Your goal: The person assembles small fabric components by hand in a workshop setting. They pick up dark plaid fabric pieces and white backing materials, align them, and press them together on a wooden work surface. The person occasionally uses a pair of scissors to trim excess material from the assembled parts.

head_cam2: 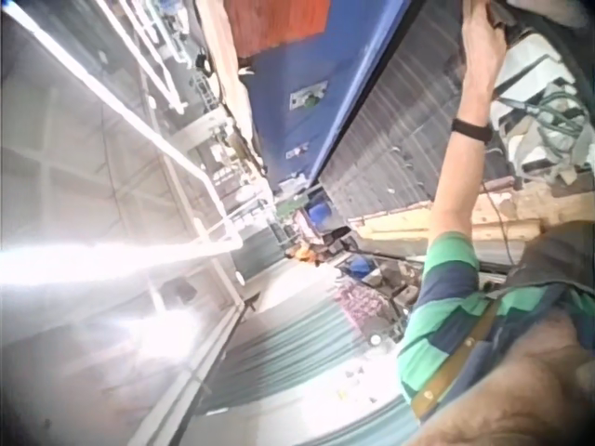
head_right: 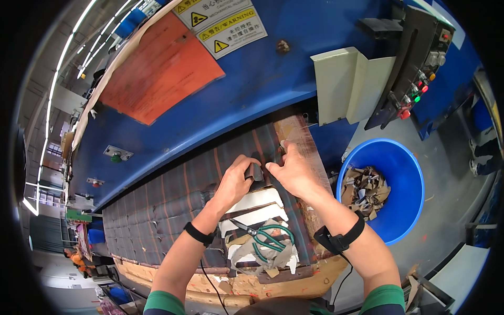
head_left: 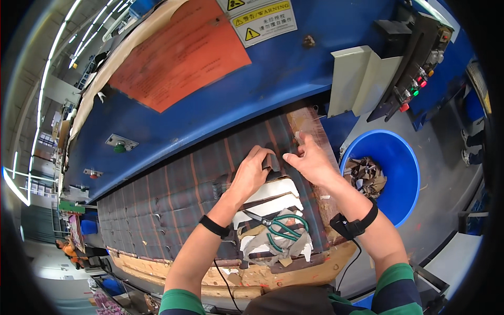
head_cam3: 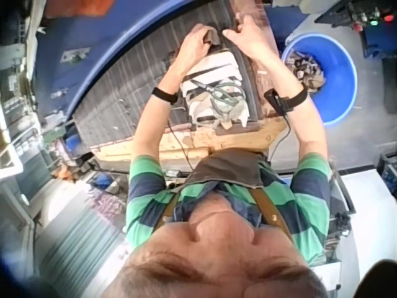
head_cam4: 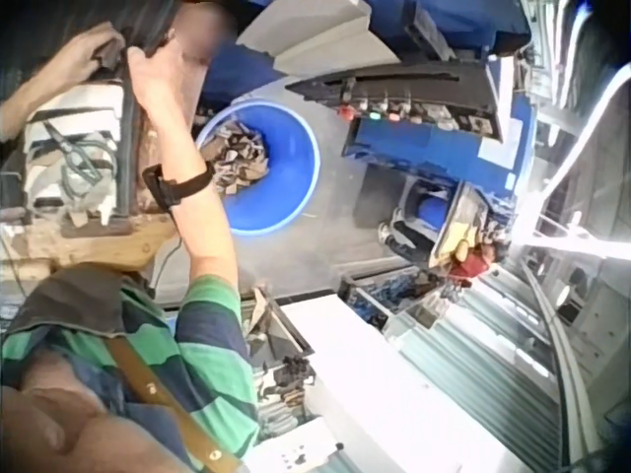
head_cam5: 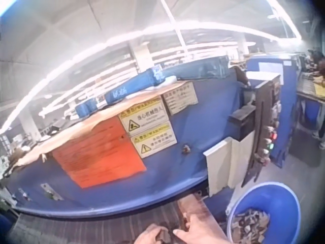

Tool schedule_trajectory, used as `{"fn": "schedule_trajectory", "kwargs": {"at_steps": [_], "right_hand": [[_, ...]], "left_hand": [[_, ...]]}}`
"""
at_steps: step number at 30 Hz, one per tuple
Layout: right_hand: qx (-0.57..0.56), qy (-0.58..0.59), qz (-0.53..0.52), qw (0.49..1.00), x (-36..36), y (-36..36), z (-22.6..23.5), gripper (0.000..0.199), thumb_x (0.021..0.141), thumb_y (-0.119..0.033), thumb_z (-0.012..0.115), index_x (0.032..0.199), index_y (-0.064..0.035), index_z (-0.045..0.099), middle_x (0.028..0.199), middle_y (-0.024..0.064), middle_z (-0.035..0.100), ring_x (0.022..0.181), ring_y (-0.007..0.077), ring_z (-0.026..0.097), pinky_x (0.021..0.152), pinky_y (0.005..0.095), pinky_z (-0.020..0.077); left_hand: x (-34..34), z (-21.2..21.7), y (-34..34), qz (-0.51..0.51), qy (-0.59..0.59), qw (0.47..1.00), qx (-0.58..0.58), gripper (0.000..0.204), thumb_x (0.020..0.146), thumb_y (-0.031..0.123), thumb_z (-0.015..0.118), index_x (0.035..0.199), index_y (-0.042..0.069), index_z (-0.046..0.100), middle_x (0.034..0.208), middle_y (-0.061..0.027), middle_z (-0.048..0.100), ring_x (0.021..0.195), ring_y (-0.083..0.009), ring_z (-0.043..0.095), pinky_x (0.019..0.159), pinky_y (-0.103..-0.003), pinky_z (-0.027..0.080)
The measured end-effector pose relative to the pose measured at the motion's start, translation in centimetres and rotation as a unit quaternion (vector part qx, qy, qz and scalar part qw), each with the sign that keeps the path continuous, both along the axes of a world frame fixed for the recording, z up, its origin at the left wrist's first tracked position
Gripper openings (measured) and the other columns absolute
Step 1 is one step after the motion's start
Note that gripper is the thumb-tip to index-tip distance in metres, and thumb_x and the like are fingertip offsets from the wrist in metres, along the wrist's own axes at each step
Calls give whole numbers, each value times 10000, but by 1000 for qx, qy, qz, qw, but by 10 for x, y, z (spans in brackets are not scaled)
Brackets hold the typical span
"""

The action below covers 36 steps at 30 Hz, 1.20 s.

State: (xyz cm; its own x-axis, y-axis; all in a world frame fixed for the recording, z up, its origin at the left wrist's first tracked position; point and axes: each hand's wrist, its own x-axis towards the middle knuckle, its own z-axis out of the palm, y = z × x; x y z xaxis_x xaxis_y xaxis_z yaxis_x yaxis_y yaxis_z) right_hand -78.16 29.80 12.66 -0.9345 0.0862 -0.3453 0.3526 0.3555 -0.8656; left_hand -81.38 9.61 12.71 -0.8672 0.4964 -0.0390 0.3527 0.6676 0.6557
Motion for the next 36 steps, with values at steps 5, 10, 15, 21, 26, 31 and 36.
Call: {"fn": "schedule_trajectory", "kwargs": {"at_steps": [5,10,15,21,26,31,36], "right_hand": [[-183,25,-41,982,2,-3,-30,818,945,-139,725,1564,96,244,1191,179,637,1079,216,634,917,317,525],[-279,23,-71,957,4,-5,-34,813,957,-92,699,1576,92,205,1157,153,623,1059,191,633,887,291,529],[-326,19,-74,942,9,-5,-25,738,975,-99,674,1555,92,260,1228,166,585,1057,187,638,884,310,542],[-38,221,-70,972,29,-6,-23,452,945,-106,676,1346,39,529,1140,184,615,1089,320,628,961,407,509],[34,368,38,928,36,-19,0,328,942,-116,696,1236,-7,604,1156,159,606,1102,348,580,951,443,485],[-40,376,31,925,23,-43,10,334,896,-179,773,1153,-22,630,1084,133,610,1058,332,586,910,430,503],[-93,313,76,942,20,-49,31,248,883,-179,788,999,-32,626,945,87,609,937,273,577,797,397,488]], "left_hand": [[2,4,0,-1,-12,999,44,521,747,-100,674,1254,19,666,1144,-136,610,1110,-322,617,973,-385,490],[4,1,-3,-14,-5,999,41,502,745,-64,733,1237,24,687,1171,-126,625,1124,-308,626,989,-370,493],[3,-4,-13,6,-35,993,115,382,826,15,761,1204,26,708,1191,-96,658,1096,-229,652,949,-352,511],[-4,1,-38,57,-187,954,227,367,943,140,740,1264,-19,661,1269,-55,651,967,-118,607,848,-277,512],[-2,10,-46,55,-258,914,307,406,1000,217,703,1310,-32,623,1263,-70,668,868,-87,570,770,-249,491],[7,30,-54,12,-264,923,279,297,1006,228,703,1193,-1,670,1101,-26,678,838,-90,557,752,-258,484],[27,63,-64,-4,-274,935,226,295,998,262,719,1158,21,668,932,12,614,829,-93,544,756,-272,481]]}}
